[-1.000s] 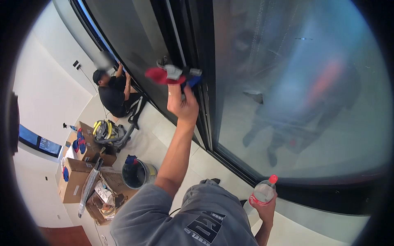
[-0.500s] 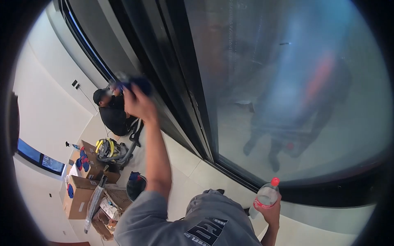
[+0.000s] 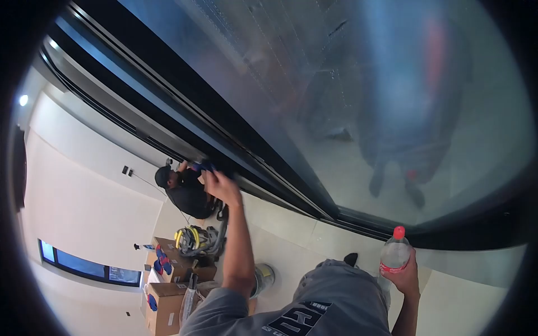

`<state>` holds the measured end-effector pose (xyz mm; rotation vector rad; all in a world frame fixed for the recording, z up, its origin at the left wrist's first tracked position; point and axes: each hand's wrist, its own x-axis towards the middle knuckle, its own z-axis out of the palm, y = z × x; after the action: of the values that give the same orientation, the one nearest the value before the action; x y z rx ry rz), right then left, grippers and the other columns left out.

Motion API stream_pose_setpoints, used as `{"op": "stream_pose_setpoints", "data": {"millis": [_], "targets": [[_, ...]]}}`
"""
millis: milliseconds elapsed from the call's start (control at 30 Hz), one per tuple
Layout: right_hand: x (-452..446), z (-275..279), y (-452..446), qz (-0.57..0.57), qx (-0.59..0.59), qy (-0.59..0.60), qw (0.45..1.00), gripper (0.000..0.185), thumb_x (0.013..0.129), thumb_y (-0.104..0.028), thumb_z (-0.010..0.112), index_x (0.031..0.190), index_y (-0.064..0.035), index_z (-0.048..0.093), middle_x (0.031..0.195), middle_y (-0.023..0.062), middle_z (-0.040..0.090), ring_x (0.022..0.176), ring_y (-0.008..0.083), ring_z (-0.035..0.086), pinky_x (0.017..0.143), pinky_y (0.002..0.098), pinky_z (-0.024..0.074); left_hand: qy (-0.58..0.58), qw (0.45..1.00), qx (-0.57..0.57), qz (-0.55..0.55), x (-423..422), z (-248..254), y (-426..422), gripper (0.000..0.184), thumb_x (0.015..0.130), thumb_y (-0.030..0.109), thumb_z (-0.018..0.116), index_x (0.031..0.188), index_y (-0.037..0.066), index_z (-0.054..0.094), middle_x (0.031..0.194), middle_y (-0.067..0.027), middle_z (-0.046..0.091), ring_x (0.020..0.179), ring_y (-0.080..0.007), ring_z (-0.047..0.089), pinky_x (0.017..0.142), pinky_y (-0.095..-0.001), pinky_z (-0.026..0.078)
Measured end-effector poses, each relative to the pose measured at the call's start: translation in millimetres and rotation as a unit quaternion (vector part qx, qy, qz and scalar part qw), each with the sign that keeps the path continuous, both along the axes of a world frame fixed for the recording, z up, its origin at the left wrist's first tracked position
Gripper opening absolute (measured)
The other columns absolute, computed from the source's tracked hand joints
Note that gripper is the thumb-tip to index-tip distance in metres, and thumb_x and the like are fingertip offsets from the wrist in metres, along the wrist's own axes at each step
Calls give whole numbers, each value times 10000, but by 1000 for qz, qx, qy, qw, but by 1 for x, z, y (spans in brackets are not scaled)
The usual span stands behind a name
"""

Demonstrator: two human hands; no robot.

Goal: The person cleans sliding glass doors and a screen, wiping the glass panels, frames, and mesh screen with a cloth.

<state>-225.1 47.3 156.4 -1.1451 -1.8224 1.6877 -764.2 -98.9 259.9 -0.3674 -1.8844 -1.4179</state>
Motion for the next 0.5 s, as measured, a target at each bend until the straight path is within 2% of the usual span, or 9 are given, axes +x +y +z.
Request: {"op": "stream_pose_setpoints", "data": {"millis": [67, 133, 167, 233, 333, 400, 433, 500], "targets": [[-5, 1, 1, 14, 2, -4, 1000, 989, 576, -141, 954, 1398, -42, 414, 1281, 142, 606, 1227, 277, 601, 1063, 426, 477, -88, 995, 35, -32, 5, -39, -6, 288, 1035, 62, 523, 1244, -73, 668, 902, -79, 726, 780, -111, 580, 717, -277, 491], [-5, -6, 6, 21, 21, -18, 999, 1033, 565, -173, 967, 1421, -36, 407, 1306, 166, 597, 1243, 303, 594, 1064, 437, 475, -160, 978, 97, -91, 16, -31, 1, 319, 1037, 55, 503, 1289, -72, 652, 977, -101, 753, 832, -118, 609, 775, -275, 510], [-5, -8, 11, 26, 23, -20, 999, 1041, 561, -171, 967, 1426, -35, 403, 1309, 167, 595, 1245, 306, 592, 1065, 440, 476, -98, 990, 78, -61, 12, -20, 7, 324, 1041, 60, 508, 1304, -71, 645, 1006, -105, 755, 855, -125, 621, 794, -277, 514], [-3, -12, 14, 36, 25, -24, 999, 1058, 553, -170, 968, 1433, -33, 398, 1314, 170, 592, 1246, 312, 590, 1064, 444, 477, 22, 999, 37, 6, 40, 70, 21, 334, 1051, 70, 519, 1333, -70, 631, 1065, -113, 758, 902, -140, 644, 832, -281, 523], [-4, -13, 19, 41, 37, -13, 998, 1079, 541, -179, 971, 1440, -32, 392, 1314, 175, 590, 1244, 322, 589, 1061, 447, 479, 203, 977, 60, 10, 22, 190, 37, 343, 1049, 88, 581, 1348, -74, 621, 1080, -148, 758, 927, -148, 661, 871, -299, 536], [-4, -14, 23, 35, 35, -18, 999, 1090, 534, -190, 973, 1441, -34, 389, 1314, 178, 589, 1243, 325, 590, 1059, 447, 479, 265, 961, 48, 60, 8, 273, 38, 328, 1031, 115, 606, 1295, -71, 663, 1035, -151, 773, 897, -141, 687, 864, -289, 532], [-2, -15, 23, 30, 35, -19, 999, 1094, 532, -193, 974, 1442, -35, 387, 1314, 180, 588, 1242, 327, 591, 1058, 447, 479, 338, 937, 43, 70, -2, 311, 37, 320, 1014, 118, 618, 1266, -66, 684, 1048, -163, 778, 913, -152, 704, 856, -282, 525], [5, -20, 19, 20, 37, -18, 999, 1101, 527, -198, 974, 1442, -36, 384, 1313, 184, 587, 1241, 331, 592, 1056, 446, 480, 385, 920, 8, 72, 2, 376, 30, 316, 1004, 116, 622, 1263, -50, 694, 1067, -170, 777, 930, -167, 715, 862, -279, 519]]}}
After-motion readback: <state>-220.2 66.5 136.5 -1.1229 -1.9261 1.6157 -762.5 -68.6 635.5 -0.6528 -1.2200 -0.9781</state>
